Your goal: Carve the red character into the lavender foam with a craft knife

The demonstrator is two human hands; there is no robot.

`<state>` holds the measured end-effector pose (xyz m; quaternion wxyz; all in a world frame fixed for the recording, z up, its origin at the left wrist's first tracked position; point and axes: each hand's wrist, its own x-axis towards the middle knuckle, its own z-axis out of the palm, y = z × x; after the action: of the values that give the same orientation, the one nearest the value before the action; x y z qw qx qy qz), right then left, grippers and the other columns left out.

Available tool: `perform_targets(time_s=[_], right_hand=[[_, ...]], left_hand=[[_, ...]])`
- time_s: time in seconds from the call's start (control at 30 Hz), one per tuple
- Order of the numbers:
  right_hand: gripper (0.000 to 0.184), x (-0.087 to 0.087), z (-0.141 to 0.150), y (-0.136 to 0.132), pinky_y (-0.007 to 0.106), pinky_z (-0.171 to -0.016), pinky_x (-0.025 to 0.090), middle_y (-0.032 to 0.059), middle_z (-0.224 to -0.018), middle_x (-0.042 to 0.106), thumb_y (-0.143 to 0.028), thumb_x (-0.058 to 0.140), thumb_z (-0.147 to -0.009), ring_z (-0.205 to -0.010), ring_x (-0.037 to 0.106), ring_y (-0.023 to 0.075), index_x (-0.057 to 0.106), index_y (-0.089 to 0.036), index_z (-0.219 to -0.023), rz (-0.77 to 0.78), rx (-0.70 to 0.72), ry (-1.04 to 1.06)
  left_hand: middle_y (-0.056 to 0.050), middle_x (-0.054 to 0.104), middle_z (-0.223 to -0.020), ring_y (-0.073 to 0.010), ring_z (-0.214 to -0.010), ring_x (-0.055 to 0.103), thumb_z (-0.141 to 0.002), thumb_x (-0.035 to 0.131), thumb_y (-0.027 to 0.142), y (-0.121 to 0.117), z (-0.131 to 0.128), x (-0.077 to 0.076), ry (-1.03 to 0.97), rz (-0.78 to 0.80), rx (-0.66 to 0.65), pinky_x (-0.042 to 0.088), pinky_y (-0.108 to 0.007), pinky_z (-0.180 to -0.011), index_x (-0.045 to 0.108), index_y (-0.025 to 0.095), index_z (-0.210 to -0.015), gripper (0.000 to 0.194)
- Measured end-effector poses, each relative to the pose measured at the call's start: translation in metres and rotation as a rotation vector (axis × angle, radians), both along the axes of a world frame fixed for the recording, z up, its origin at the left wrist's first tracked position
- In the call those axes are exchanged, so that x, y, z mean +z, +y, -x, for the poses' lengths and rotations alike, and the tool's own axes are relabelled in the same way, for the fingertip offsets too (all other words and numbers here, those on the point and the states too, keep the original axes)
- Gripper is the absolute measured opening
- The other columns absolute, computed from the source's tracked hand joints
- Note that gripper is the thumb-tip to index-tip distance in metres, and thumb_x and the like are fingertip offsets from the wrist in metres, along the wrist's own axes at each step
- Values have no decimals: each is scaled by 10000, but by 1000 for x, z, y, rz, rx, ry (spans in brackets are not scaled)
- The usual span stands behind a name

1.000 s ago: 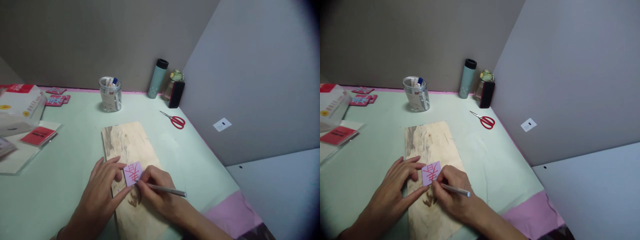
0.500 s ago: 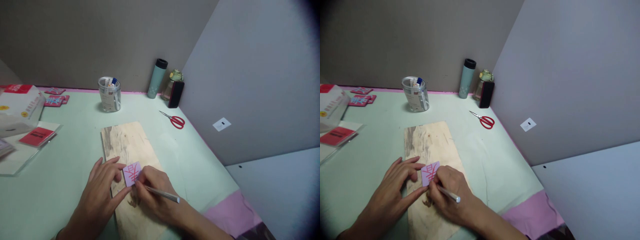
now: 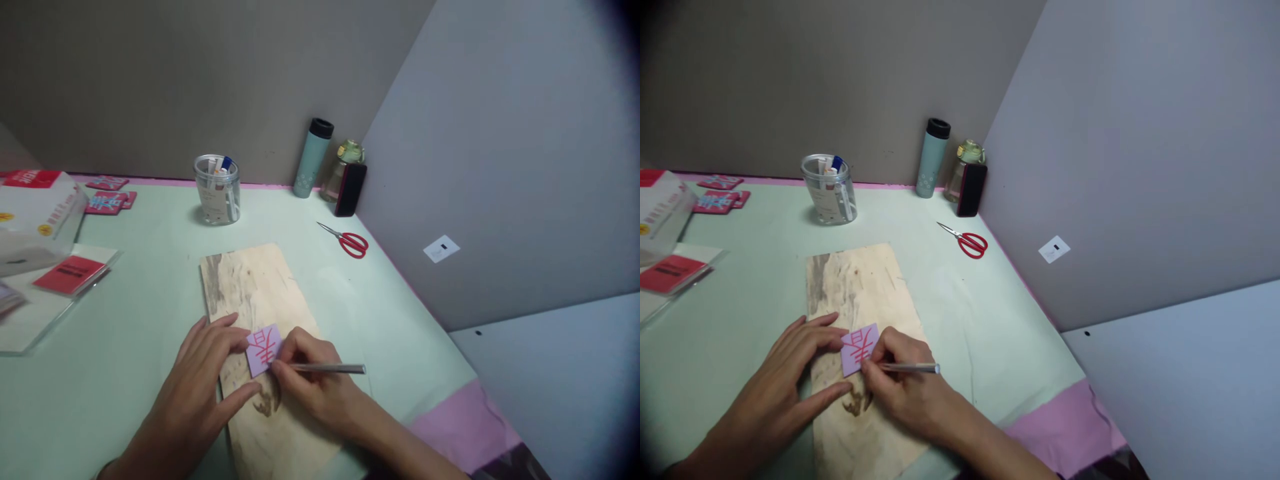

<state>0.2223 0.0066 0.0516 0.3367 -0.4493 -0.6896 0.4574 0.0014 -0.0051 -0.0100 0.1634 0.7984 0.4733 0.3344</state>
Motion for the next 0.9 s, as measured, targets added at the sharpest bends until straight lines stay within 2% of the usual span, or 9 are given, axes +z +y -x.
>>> perform_targets(time_s=[0.1,0.23,0.33,0.63,0.8,0.9], right_hand=[[209,0,0,-1,254,-552,326,-38,-671,524,-214,617,-920,-589,424,107,510,-202,-742,3,-11,-22],[188,0,-2,-2,247,-540,325,-35,-679,533,-211,616,-921,-585,428,105,523,-201,-757,15,-4,-15],[189,-1,-4,-1,243,-547,334,-36,-680,533,-218,622,-939,-598,441,108,538,-199,-770,39,18,-9],[201,3,-9,5,233,-519,313,-50,-648,509,-252,660,-926,-569,402,107,539,-203,-773,122,74,51],[182,2,-12,6,247,-544,334,-30,-694,555,-256,664,-923,-603,429,113,556,-200,-787,103,87,51],[199,1,-12,6,249,-547,350,-15,-730,587,-295,670,-918,-620,449,118,548,-201,-792,166,115,99]], left_hand=[[-63,692,-1210,-326,-1345,558,-940,682,485,1,4,0,28,-12,14,271,-583,-1221,523,272,-1242,402],[-58,712,-1126,-302,-1189,640,-972,615,579,4,6,-1,37,-28,26,277,-583,-1210,510,262,-1366,516],[-46,705,-1134,-292,-1169,637,-1002,563,577,4,6,-1,52,-8,5,263,-570,-1208,490,293,-1439,527],[-51,693,-1187,-309,-1223,585,-984,596,565,5,10,-2,61,2,-22,236,-552,-1212,503,293,-1419,521],[-52,705,-1182,-313,-1218,600,-990,578,576,5,10,-3,67,-3,-13,259,-562,-1202,521,295,-1410,509],[-57,703,-1177,-317,-1211,602,-984,583,594,5,10,-3,68,7,-9,270,-569,-1195,524,300,-1401,514]])
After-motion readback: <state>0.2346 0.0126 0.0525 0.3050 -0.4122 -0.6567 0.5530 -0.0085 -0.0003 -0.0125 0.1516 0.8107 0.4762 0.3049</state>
